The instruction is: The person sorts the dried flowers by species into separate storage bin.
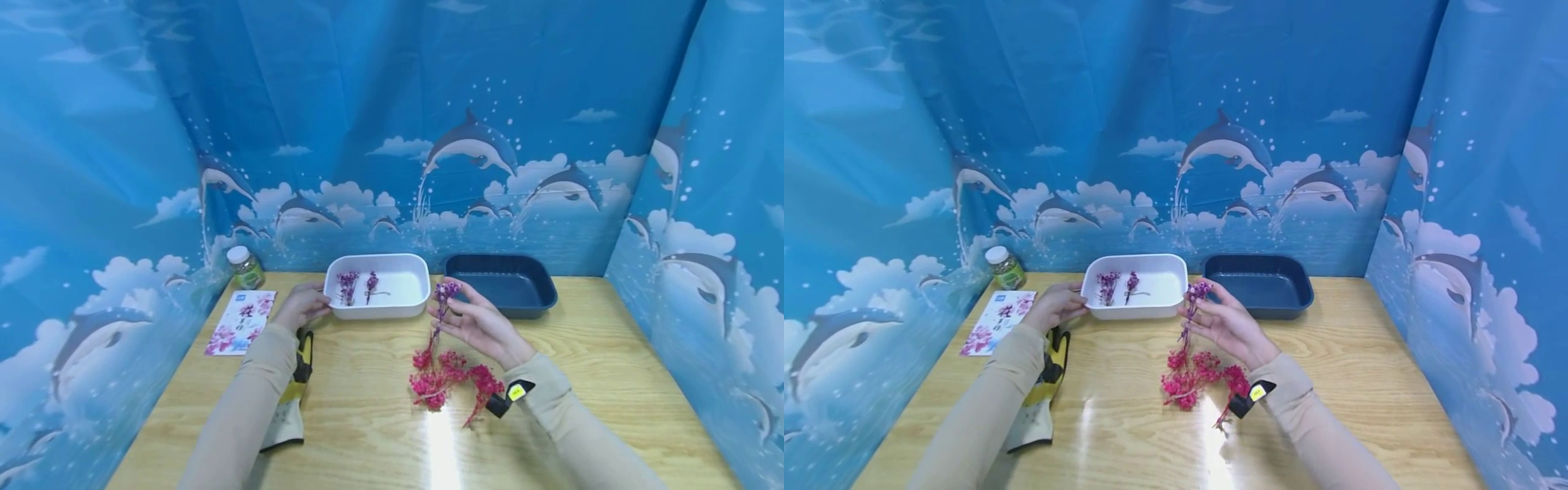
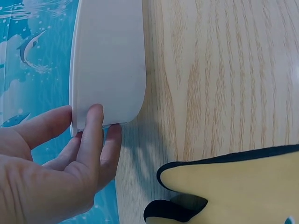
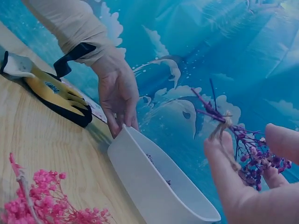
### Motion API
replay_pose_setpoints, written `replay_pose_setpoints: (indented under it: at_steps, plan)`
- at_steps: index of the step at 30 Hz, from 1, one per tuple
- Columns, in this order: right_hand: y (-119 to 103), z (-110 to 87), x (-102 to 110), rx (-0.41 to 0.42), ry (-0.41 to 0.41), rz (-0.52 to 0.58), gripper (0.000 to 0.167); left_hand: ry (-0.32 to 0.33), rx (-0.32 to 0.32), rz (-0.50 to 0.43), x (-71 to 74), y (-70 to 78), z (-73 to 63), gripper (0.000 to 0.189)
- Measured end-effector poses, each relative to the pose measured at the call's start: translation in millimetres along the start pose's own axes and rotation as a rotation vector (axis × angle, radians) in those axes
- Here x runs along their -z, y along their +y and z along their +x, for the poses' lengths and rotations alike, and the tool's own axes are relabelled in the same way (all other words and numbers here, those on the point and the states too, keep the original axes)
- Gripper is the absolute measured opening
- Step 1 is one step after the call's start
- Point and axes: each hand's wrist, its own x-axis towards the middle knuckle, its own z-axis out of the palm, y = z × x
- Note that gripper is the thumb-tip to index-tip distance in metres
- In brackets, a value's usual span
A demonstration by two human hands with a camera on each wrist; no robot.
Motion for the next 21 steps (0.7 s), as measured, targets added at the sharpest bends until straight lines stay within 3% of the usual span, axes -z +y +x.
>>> replay_pose_setpoints:
  at_steps: [7, 21]
  plan:
    - [-3.9, 3.2, 1.5, 0.002, -0.004, 0.025, 0.072, 0.008, -0.008, -0.006, -2.0, 1.4, 1.2, 0.069]
    - [-15.3, 21.2, 11.8, 0.085, -0.078, 0.086, 0.048, -0.005, -0.01, 0.036, -1.5, -1.0, 5.9, 0.067]
